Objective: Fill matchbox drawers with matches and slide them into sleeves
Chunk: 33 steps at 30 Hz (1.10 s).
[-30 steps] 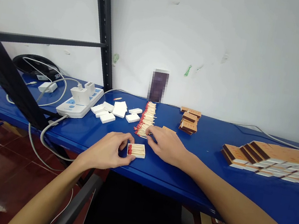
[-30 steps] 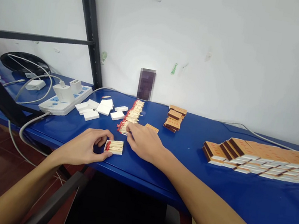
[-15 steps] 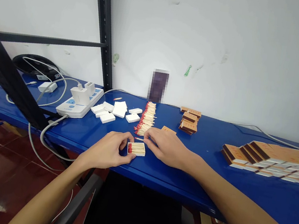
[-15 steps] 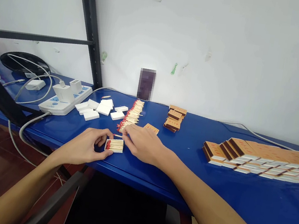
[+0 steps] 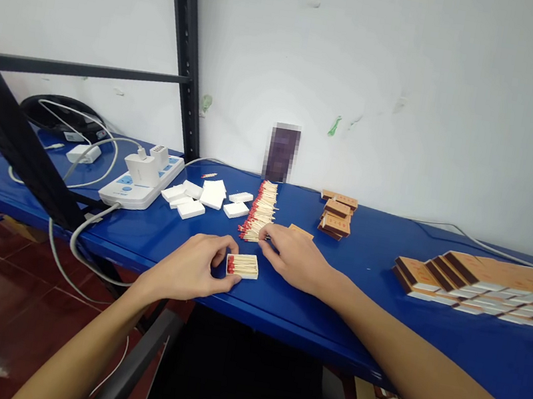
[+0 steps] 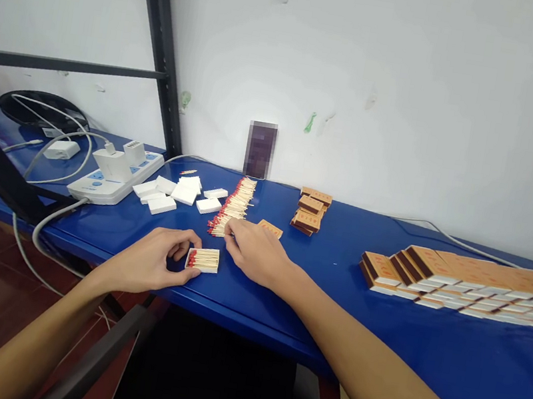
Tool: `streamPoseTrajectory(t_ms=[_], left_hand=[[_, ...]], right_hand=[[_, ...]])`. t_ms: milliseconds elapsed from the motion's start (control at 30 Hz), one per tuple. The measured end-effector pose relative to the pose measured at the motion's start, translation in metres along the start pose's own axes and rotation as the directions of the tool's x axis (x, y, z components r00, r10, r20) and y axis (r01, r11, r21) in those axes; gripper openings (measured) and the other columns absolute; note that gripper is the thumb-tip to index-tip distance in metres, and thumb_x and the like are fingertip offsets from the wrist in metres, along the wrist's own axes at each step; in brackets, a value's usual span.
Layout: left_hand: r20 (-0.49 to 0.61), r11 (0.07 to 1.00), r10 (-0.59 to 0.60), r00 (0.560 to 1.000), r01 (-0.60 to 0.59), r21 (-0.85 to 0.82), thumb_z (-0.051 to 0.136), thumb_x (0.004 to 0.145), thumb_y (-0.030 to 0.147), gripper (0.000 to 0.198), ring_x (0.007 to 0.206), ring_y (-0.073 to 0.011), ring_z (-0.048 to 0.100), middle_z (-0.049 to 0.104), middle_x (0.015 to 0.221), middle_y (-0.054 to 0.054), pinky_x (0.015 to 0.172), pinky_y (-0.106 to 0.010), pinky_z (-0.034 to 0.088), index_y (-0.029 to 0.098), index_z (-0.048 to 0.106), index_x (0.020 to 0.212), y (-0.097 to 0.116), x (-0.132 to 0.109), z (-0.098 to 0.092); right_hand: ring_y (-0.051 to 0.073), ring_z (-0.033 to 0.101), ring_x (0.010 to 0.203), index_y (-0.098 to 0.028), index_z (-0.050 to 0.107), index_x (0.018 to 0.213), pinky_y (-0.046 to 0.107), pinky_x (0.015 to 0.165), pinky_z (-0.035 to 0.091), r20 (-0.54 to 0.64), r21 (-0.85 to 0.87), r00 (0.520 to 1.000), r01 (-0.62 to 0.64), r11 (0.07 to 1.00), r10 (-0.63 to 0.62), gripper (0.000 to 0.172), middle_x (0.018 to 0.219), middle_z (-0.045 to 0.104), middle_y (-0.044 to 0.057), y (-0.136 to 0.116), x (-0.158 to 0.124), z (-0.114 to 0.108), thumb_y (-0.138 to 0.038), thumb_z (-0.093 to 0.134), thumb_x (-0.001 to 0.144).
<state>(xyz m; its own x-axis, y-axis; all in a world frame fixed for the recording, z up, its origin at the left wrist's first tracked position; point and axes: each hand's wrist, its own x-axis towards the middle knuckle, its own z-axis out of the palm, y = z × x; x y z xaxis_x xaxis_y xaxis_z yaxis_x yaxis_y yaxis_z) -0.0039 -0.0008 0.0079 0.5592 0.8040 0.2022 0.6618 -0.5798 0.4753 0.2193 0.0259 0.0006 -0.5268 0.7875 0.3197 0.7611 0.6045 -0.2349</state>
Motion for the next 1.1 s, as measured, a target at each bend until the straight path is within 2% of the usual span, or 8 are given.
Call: streamPoseTrajectory(t_ms=[200,433,767,900,1000,1100], left_hand=[[0.007,1.000,0.012,1.000,-0.012,0.006,0.063,0.079,0.036,0.020,0.059,-0.0113,0.044,0.045,0.064,0.006,0.059,-0.024,0.034,0.021,0.058,0.090,-0.001,0.000,0.000],[0.004,1.000,0.015,1.000,-0.015,0.006,0.063,0.080,0.036,0.019,0.059,-0.0110,0.045,0.045,0.064,0.007,0.059,-0.024,0.034,0.021,0.057,0.090,-0.001,0.000,0.000],[0.004,1.000,0.005,1.000,-0.005,0.008,0.062,0.079,0.037,0.020,0.059,-0.0119,0.046,0.046,0.064,0.006,0.059,-0.024,0.034,0.020,0.058,0.090,-0.001,0.000,0.000],[0.001,1.000,0.011,1.000,-0.011,-0.002,0.062,0.079,0.037,0.021,0.060,-0.0120,0.046,0.047,0.065,0.006,0.060,-0.025,0.034,0.020,0.058,0.090,-0.001,0.000,0.000],[0.002,1.000,0.013,1.000,-0.013,-0.003,0.063,0.078,0.036,0.020,0.059,-0.0119,0.046,0.047,0.065,0.006,0.060,-0.025,0.035,0.020,0.058,0.090,0.000,0.000,0.000],[-0.002,1.000,0.008,1.000,-0.008,-0.007,0.062,0.079,0.036,0.020,0.058,-0.0117,0.044,0.045,0.063,0.006,0.059,-0.025,0.034,0.020,0.058,0.090,0.000,0.000,0.000]], right_hand=[[0.017,0.058,0.080,-0.019,0.055,0.096,0.027,0.066,0.034,0.056,-0.045,0.997,-0.056,0.997,0.059,0.015,0.094,0.067,0.004,0.004,0.004,0.006,-0.026,0.042,0.098],[0.017,0.060,0.077,-0.019,0.054,0.091,0.027,0.063,0.031,0.103,-0.111,0.990,-0.085,0.990,0.097,0.019,0.091,0.068,0.005,-0.002,0.003,0.001,-0.027,0.040,0.099],[0.019,0.062,0.083,-0.018,0.053,0.097,0.027,0.064,0.032,0.155,-0.119,0.983,-0.082,0.989,0.101,0.016,0.096,0.068,0.006,-0.009,-0.001,-0.004,-0.027,0.040,0.099],[0.019,0.062,0.083,-0.019,0.053,0.094,0.027,0.064,0.032,0.171,-0.113,0.982,-0.067,0.991,0.086,0.017,0.095,0.068,0.006,-0.009,-0.001,-0.005,-0.026,0.039,0.099],[0.019,0.061,0.080,-0.018,0.053,0.095,0.028,0.063,0.031,0.147,-0.119,0.987,-0.054,0.991,0.071,0.019,0.093,0.068,0.007,-0.010,-0.001,-0.007,-0.027,0.037,0.100],[0.018,0.060,0.078,-0.019,0.052,0.097,0.028,0.064,0.032,0.106,-0.037,0.994,-0.012,0.999,0.016,0.018,0.092,0.067,0.005,-0.012,-0.003,-0.011,-0.028,0.037,0.100]])
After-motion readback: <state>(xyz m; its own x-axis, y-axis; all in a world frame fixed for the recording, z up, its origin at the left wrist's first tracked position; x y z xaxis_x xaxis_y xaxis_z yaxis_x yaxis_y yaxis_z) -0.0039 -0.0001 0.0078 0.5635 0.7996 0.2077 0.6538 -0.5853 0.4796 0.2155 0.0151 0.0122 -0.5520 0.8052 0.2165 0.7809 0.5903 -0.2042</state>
